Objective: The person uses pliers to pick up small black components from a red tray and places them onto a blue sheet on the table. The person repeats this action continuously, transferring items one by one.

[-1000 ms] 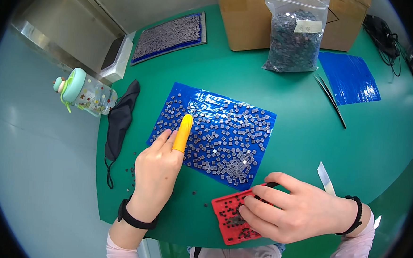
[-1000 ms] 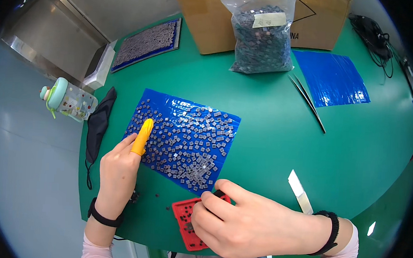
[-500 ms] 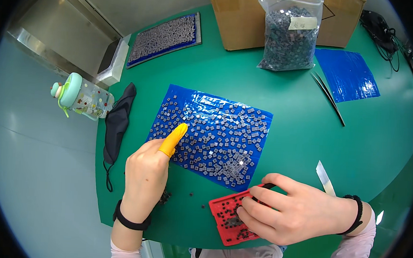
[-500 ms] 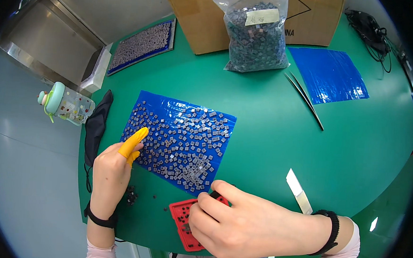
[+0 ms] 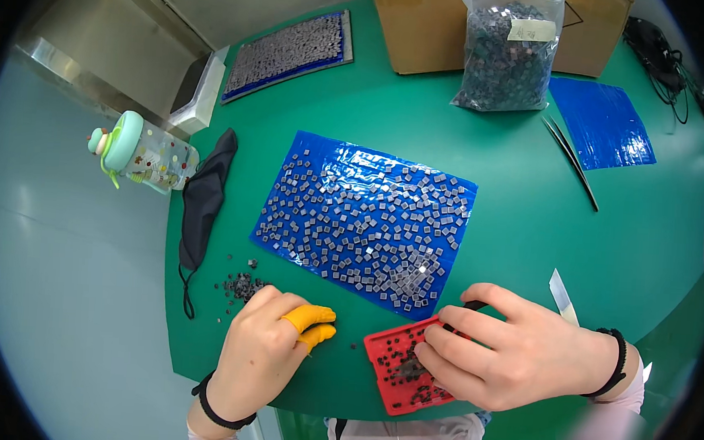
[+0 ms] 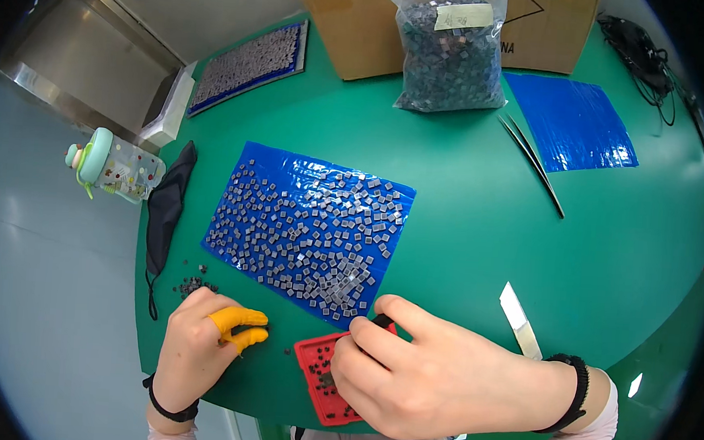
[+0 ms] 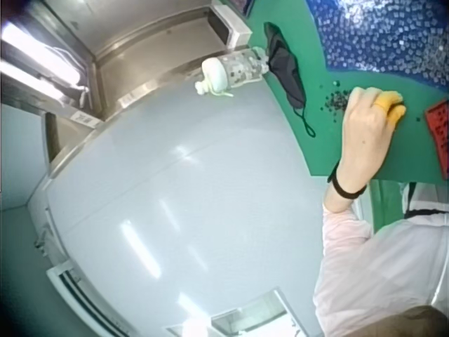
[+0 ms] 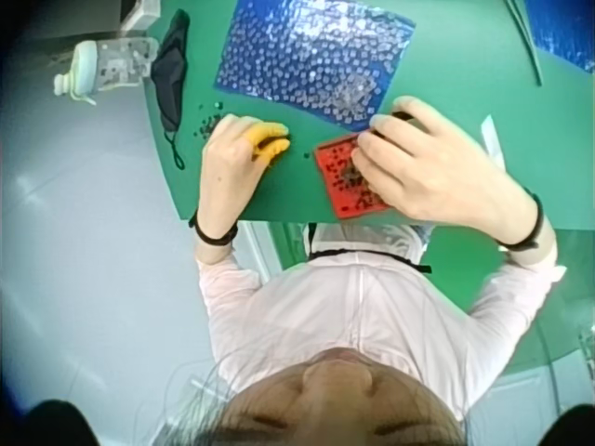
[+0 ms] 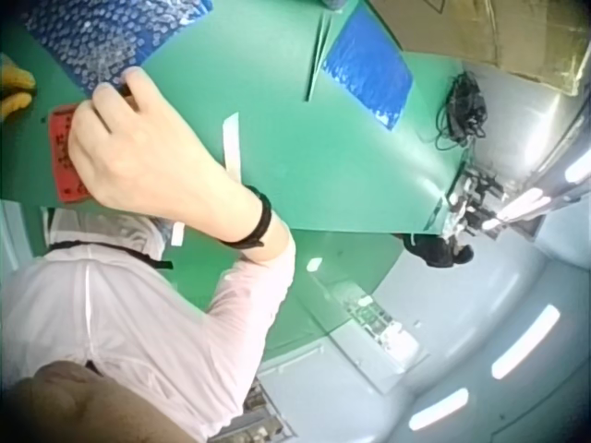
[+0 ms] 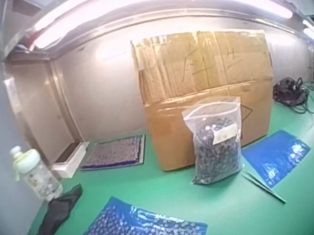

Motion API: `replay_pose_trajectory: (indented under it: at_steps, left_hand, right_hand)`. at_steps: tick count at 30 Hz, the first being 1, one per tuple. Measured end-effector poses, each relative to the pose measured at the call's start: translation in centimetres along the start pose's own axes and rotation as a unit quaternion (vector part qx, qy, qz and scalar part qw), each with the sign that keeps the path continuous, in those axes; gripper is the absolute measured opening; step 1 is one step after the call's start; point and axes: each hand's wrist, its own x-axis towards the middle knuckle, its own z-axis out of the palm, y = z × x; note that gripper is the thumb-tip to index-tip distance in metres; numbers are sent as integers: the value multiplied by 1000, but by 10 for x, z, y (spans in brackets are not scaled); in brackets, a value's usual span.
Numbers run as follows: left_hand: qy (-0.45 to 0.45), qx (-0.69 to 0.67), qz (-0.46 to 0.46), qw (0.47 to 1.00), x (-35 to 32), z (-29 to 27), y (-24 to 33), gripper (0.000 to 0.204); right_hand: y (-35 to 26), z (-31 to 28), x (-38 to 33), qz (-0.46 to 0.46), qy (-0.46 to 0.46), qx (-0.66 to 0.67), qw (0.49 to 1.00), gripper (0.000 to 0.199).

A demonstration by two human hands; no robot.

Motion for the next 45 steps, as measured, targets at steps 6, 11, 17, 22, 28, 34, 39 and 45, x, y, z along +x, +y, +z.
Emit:
replay_pose_trajectory:
  at_steps: [6, 11, 17, 22, 28, 34, 39, 45]
  left_hand:
    - [2, 25, 4, 1000, 3, 5, 3, 20]
    - [-5, 70, 30, 997, 4, 5, 7, 20]
    - [9, -71, 34, 997, 11, -1, 20, 19]
    - [-23, -332, 7, 943, 23, 5, 16, 27]
    - [-42, -579, -90, 809, 21, 3, 13, 28]
    - [-63, -710, -93, 695, 20, 18, 0, 24]
    - [-81, -748, -90, 653, 16, 22, -4, 20]
    - [-71, -745, -66, 660, 14, 21, -1, 18]
  right_hand:
    - [1, -9, 1, 3, -55, -29, 998, 24]
    - [0, -2, 0, 43, 14, -24, 999, 25]
    - [1, -9, 4, 108, 70, -13, 992, 26]
    - [3, -21, 8, 124, 89, -21, 988, 28]
    - [1, -27, 10, 139, 123, -22, 982, 28]
    - [-1, -25, 10, 130, 140, -34, 981, 29]
    - [-1, -24, 10, 120, 138, -44, 982, 30]
    - [0, -22, 8, 106, 153, -70, 980, 34]
